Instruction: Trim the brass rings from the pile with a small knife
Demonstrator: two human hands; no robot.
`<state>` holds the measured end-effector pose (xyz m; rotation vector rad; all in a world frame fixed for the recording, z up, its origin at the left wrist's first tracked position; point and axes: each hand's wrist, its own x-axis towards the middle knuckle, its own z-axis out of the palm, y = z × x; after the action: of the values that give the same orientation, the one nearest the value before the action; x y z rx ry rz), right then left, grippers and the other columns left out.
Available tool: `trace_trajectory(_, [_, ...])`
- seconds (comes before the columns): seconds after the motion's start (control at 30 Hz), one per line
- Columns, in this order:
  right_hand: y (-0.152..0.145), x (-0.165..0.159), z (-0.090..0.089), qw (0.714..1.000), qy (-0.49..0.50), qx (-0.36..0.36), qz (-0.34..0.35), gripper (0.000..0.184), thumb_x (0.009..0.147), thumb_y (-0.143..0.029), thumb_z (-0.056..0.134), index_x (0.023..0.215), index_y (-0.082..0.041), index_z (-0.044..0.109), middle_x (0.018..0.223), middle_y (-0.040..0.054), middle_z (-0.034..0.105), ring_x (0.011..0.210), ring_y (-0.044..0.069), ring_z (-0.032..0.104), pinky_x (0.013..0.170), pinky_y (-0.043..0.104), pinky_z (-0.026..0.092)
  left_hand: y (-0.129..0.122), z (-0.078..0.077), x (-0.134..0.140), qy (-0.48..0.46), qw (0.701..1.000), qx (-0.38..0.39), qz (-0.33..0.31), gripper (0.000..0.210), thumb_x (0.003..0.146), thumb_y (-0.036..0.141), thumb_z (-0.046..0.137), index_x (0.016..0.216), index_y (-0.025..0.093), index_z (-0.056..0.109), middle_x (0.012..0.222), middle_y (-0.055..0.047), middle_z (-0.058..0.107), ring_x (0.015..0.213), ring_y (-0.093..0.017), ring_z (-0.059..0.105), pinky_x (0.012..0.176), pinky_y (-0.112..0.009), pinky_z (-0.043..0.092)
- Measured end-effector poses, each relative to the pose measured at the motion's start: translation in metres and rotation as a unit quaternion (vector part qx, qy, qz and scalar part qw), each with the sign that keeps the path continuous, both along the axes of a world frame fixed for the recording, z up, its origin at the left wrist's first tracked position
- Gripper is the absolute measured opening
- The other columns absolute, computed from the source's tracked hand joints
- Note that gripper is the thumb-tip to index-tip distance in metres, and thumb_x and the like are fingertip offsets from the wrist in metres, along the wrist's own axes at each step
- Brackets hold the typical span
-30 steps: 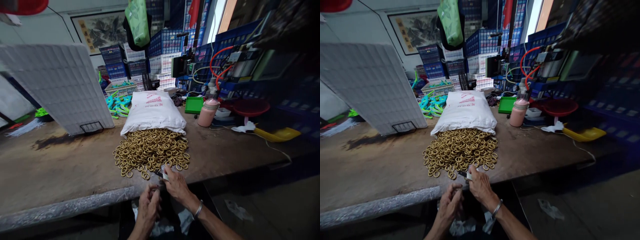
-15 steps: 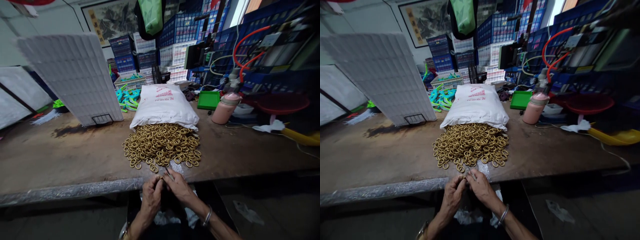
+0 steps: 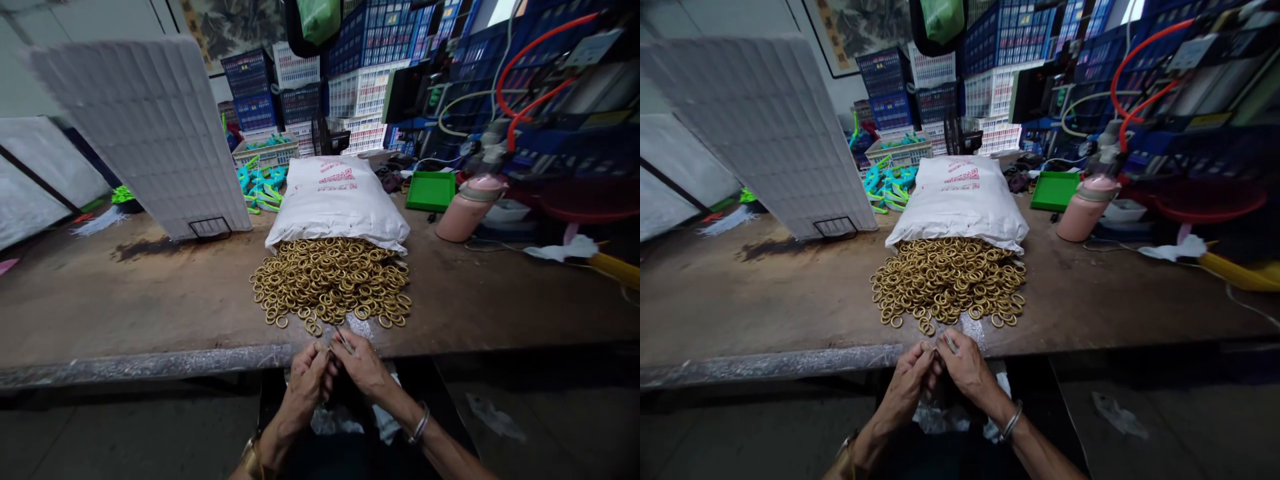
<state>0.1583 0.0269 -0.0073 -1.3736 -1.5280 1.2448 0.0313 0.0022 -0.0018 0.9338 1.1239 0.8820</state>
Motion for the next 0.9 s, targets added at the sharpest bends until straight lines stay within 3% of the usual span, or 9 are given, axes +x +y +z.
trace_trajectory(0.1, [0.0,0.003,0.001,1.0,-0.022,0.004,-0.007,0.027,0.08,-0.038,0.036,0.062,-0.019,0.045,0.055,-0.0035,0.048,0.056,0.011,0.047,0.056,0.022,0.035,-0.001,-0.001,0.0,-0.042,0.999,-0.006,0.008,0.034,0.074,0.05,0.05,0.071,0.016,0.047,0.059,0.003,0.049,0.039,-0.004,0.037,0.036,-0.016,0.031])
trace_trajectory(0.2, [-0.001,0.006,-0.002,0.993,-0.109,0.04,-0.019,0.025,0.08,-0.034,0.035,0.063,-0.02,0.045,0.055,-0.0028,0.048,0.055,0.012,0.046,0.055,0.023,0.034,-0.001,0.0,0.0,-0.054,0.998,-0.004,0.027,0.034,0.074,0.05,0.051,0.073,0.017,0.045,0.062,0.002,0.051,0.04,-0.004,0.039,0.036,-0.016,0.032])
trace_trajectory(0.33, [-0.007,0.007,-0.007,0.98,-0.18,0.079,0.043,0.012,0.073,-0.019,0.036,0.069,-0.022,0.048,0.057,-0.0026,0.052,0.054,0.012,0.048,0.054,0.022,0.032,-0.002,0.001,-0.001,-0.039,0.998,0.031,0.024,0.034,0.077,0.049,0.048,0.07,0.016,0.046,0.061,0.002,0.051,0.041,-0.004,0.039,0.038,-0.016,0.033])
trace_trajectory(0.43, [-0.01,0.005,-0.008,0.968,-0.217,0.096,0.077,0.017,0.064,-0.009,0.035,0.07,-0.021,0.046,0.057,-0.0029,0.052,0.054,0.012,0.049,0.054,0.021,0.031,-0.002,0.0,-0.001,-0.028,0.998,0.055,0.016,0.033,0.079,0.048,0.046,0.07,0.016,0.047,0.056,0.004,0.047,0.04,-0.004,0.037,0.039,-0.016,0.033])
trace_trajectory(0.63, [-0.008,0.005,-0.01,0.957,-0.247,0.115,0.102,0.02,0.064,-0.007,0.034,0.073,-0.021,0.045,0.06,-0.0023,0.054,0.055,0.012,0.05,0.054,0.021,0.03,-0.003,-0.003,-0.003,0.003,0.998,0.068,0.012,0.031,0.08,0.046,0.045,0.07,0.016,0.047,0.051,0.005,0.043,0.04,-0.005,0.037,0.04,-0.017,0.033])
trace_trajectory(0.83, [-0.002,0.007,-0.007,0.926,-0.354,0.094,0.093,0.016,0.067,-0.01,0.039,0.075,-0.02,0.05,0.056,-0.0017,0.054,0.052,0.012,0.049,0.049,0.023,0.021,-0.018,0.018,-0.006,-0.007,0.989,0.144,-0.019,0.03,0.081,0.041,0.047,0.067,0.015,0.049,0.058,0.001,0.049,0.049,-0.007,0.045,0.049,-0.019,0.038])
trace_trajectory(0.9, [0.001,0.005,-0.007,0.917,-0.38,0.095,0.073,0.016,0.068,-0.011,0.041,0.078,-0.02,0.05,0.057,-0.0013,0.055,0.052,0.013,0.05,0.048,0.023,0.02,-0.022,0.023,-0.007,-0.048,0.989,0.134,-0.044,0.03,0.081,0.041,0.047,0.067,0.014,0.051,0.058,0.0,0.051,0.049,-0.008,0.047,0.05,-0.021,0.04])
